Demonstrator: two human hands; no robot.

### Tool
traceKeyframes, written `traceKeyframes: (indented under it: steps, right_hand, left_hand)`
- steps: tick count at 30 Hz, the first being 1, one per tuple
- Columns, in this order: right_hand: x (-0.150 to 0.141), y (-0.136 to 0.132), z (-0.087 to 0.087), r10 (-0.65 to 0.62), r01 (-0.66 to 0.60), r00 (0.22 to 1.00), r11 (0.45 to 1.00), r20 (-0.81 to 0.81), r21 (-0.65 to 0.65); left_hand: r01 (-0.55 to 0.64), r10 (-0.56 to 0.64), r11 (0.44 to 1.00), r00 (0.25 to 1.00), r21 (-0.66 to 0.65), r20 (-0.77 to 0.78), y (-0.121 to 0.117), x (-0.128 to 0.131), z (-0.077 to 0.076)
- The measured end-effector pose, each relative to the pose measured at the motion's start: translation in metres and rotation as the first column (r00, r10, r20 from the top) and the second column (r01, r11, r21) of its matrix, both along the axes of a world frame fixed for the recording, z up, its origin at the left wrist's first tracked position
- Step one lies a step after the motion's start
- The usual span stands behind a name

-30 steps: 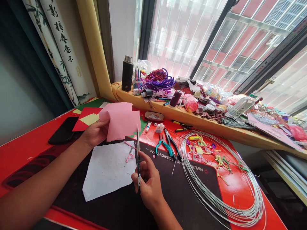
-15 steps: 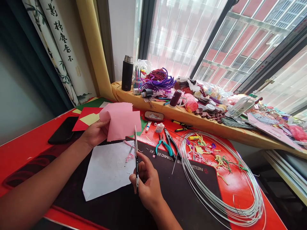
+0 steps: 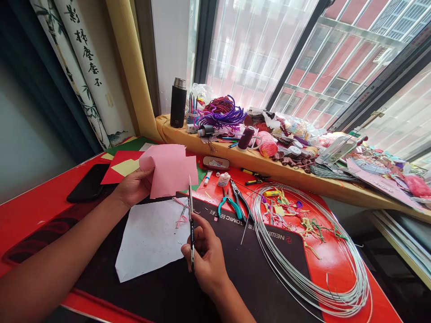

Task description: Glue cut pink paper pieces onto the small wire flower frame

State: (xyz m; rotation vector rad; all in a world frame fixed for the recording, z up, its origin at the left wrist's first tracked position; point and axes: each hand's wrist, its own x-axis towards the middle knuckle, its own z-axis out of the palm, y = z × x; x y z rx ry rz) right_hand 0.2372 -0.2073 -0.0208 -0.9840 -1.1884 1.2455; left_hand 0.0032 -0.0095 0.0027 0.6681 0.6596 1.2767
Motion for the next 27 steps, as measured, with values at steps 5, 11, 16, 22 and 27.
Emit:
traceKeyframes:
  steps: [5,11,16,22,27]
  right_hand:
    - [-0.0003,-0.0005,0.0007,-0.006,0.006,1.0,1.0,0.008,-0.007]
    - [-0.0009,-0.0016,0.0012,-0.012,0.012,1.0,1.0,0.02,-0.002]
    - [-0.0008,-0.0023,0.0017,-0.014,0.015,0.999,1.0,0.033,-0.02]
    - [-0.0009,-0.0013,0.0016,-0.008,0.009,1.0,1.0,0.022,-0.015]
    - [-0.0014,-0.0018,0.0013,-0.008,0.008,1.0,1.0,-0.004,-0.019]
  left_hand:
    - [0.034,-0.034,0.999,0.999,0.01,-0.011,-0.0008,-0.0008,0.0001]
    - [0.045,-0.045,0.999,0.999,-0.003,0.003,-0.0004,-0.0012,-0.0018]
    - [0.04,-0.04,0.999,0.999,-0.003,0.013,-0.0007,-0.0011,-0.0021]
    - [0.039,-0.039,0.999,0.999,-0.011,0.014,-0.0014,-0.0005,-0.0022]
    - [0.046,-0.046,0.999,0.999,-0.008,0.022,-0.0025,0.0002,-0.0016]
